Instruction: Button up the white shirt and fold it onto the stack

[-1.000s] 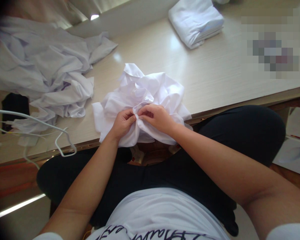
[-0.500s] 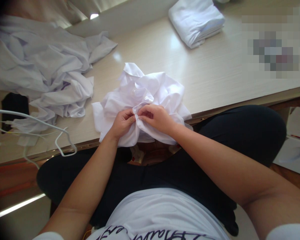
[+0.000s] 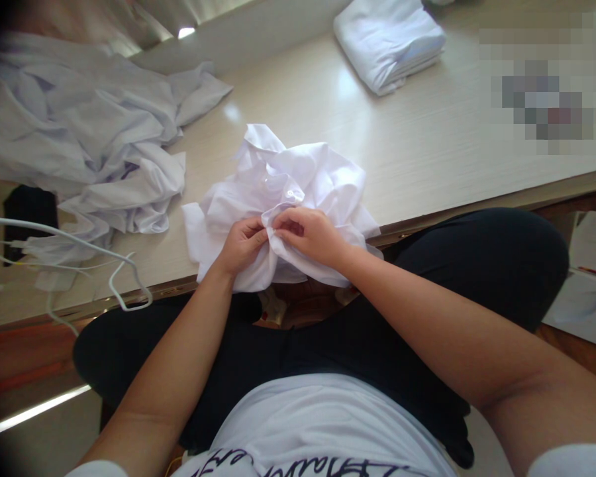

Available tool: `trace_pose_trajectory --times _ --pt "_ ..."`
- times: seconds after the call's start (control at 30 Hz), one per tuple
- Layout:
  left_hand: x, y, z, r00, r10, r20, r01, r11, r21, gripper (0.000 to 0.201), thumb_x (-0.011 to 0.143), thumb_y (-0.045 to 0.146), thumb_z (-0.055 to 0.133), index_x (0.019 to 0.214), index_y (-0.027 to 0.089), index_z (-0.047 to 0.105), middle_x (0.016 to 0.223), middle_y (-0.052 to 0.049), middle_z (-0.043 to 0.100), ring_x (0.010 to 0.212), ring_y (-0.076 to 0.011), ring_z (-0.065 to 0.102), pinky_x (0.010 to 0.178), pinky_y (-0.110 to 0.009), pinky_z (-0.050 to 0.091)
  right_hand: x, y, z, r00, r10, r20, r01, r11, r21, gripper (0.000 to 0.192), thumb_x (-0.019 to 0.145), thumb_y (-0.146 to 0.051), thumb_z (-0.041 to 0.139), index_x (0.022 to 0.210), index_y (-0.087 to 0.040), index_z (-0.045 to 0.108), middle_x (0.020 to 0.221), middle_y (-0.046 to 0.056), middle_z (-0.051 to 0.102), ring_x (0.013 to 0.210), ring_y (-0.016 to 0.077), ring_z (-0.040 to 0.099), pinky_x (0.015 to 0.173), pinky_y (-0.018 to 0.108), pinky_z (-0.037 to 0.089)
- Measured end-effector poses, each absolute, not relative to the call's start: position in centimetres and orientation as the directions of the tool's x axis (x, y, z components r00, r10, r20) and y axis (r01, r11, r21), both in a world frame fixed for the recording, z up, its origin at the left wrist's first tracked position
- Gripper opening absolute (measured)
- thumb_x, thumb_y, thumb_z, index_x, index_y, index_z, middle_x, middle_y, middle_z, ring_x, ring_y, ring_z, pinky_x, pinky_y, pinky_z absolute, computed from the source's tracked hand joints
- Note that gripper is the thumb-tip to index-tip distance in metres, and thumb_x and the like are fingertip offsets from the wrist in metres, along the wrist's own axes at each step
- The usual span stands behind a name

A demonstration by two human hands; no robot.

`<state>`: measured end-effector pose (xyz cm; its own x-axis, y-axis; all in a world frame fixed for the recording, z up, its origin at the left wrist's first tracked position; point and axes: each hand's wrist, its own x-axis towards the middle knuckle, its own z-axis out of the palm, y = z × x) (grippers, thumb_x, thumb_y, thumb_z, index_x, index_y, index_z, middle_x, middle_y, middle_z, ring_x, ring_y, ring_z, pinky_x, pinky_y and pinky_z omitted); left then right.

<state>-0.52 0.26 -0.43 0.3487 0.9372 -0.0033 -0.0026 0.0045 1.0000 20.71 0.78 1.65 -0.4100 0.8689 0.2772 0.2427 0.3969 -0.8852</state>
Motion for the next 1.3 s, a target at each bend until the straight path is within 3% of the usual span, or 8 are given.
trace_pose_trajectory --times 1.3 --pt "-0.47 0.47 -0.21 0.378 0.926 -0.021 0.065 -0.003 0.998 0.028 0.083 0.043 0.075 0.087 0.015 0.073 0.083 -0.004 0.069 0.080 -0.0165 0.062 0.076 -0.028 0.049 20.72 0.31 1.41 -0.459 0.827 0.324 0.228 0.462 -0.857 0.013 0.085 -0.022 0.064 0.097 -0.021 0.066 0.086 0.002 0.066 0.076 0.0160 0.059 0.074 0.029 0.047"
